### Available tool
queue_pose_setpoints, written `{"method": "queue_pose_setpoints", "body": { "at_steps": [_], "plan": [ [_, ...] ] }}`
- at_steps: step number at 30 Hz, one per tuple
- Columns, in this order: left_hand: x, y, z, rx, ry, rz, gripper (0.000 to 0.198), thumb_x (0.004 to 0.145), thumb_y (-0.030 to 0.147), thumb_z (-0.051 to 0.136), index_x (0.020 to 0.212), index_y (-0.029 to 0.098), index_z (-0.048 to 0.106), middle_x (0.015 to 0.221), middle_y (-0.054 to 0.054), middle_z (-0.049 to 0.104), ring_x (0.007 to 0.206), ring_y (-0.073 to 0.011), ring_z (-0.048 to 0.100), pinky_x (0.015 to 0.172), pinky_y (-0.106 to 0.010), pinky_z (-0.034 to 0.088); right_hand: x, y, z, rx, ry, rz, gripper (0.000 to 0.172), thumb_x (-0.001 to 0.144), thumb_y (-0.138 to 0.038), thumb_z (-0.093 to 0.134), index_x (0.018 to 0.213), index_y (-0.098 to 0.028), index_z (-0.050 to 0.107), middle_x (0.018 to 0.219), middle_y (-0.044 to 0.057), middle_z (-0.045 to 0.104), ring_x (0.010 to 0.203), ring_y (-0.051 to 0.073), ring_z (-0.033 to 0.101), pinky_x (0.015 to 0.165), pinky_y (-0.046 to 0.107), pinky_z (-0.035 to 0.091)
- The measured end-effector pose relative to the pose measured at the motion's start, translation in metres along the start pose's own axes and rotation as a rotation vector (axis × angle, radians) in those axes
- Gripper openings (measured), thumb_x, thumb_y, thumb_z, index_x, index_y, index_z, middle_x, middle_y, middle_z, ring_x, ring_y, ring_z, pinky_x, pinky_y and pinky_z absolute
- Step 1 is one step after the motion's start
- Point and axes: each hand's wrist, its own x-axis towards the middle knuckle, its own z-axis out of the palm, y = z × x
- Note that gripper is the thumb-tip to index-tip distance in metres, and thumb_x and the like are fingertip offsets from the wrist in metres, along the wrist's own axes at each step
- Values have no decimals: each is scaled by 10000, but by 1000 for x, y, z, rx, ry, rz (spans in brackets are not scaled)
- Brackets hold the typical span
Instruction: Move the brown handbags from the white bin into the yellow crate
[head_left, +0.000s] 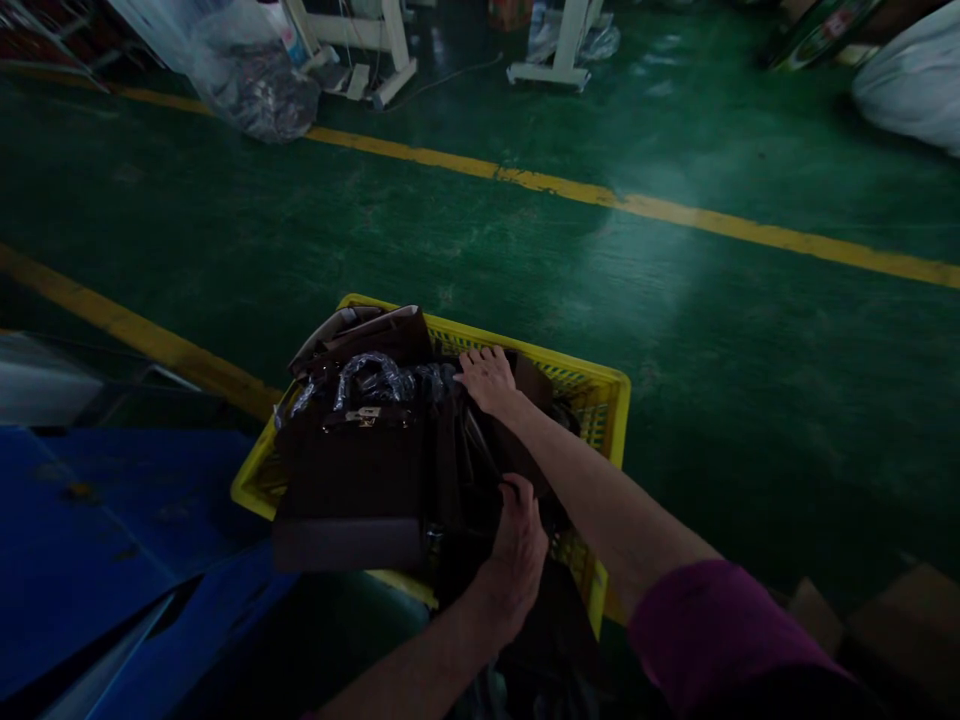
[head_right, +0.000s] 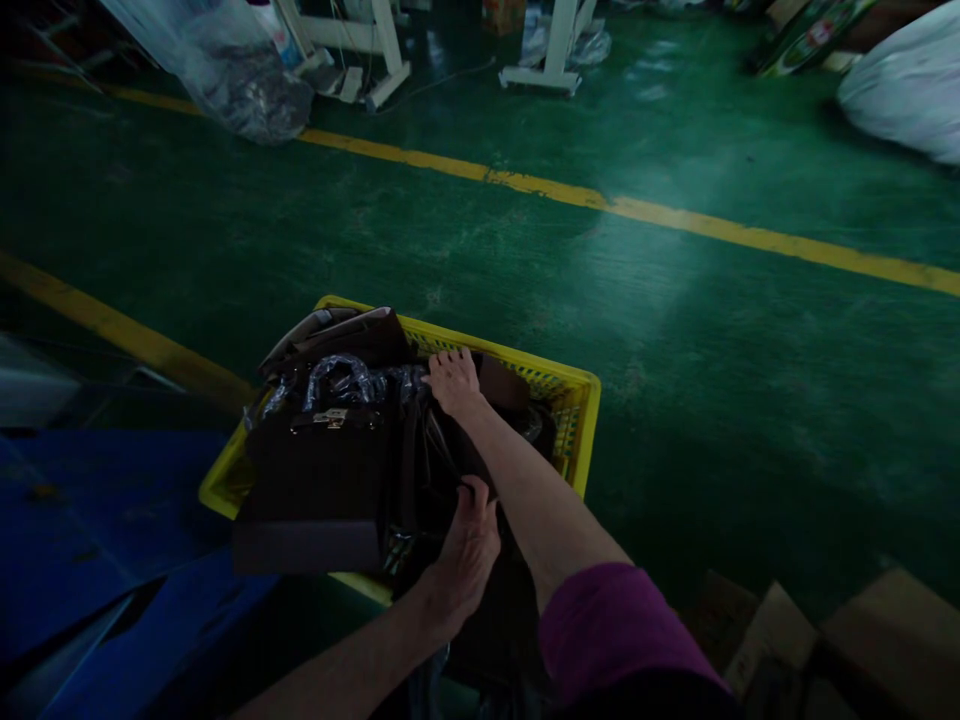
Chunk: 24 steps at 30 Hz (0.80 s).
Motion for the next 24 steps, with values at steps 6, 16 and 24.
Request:
{"method": "queue_pose_setpoints", "body": {
  "at_steps": [6,16,24],
  "plan": [
    [7,8,-4,209,-52,155,420,796,137,439,1137,156,682,1147,-145,605,1101,-341,449,818,-475,398,-53,57,-8,-23,-44,16,435,895,-370,567,1261,-144,496,1255,115,492,1185,273,435,1012,493,306],
    [-14,6,-9,119,-107,179,360,788,198,492,1064,192,723,1166,-135,606,1175,-401,397,866,-536,365,-90,114,-54,23,67,363,106,871,-204,540,799,-133,573,877,69,569,886,210,540,786,372,436],
    [-18,1,-9,188,-22,200,395,751,173,503,1088,200,707,1149,-120,609,1140,-362,431,914,-543,331,-194,125,-108,327,568,369,255,874,-437,476,822,-196,544,906,69,550,815,214,537,719,336,436]
  ]
}}
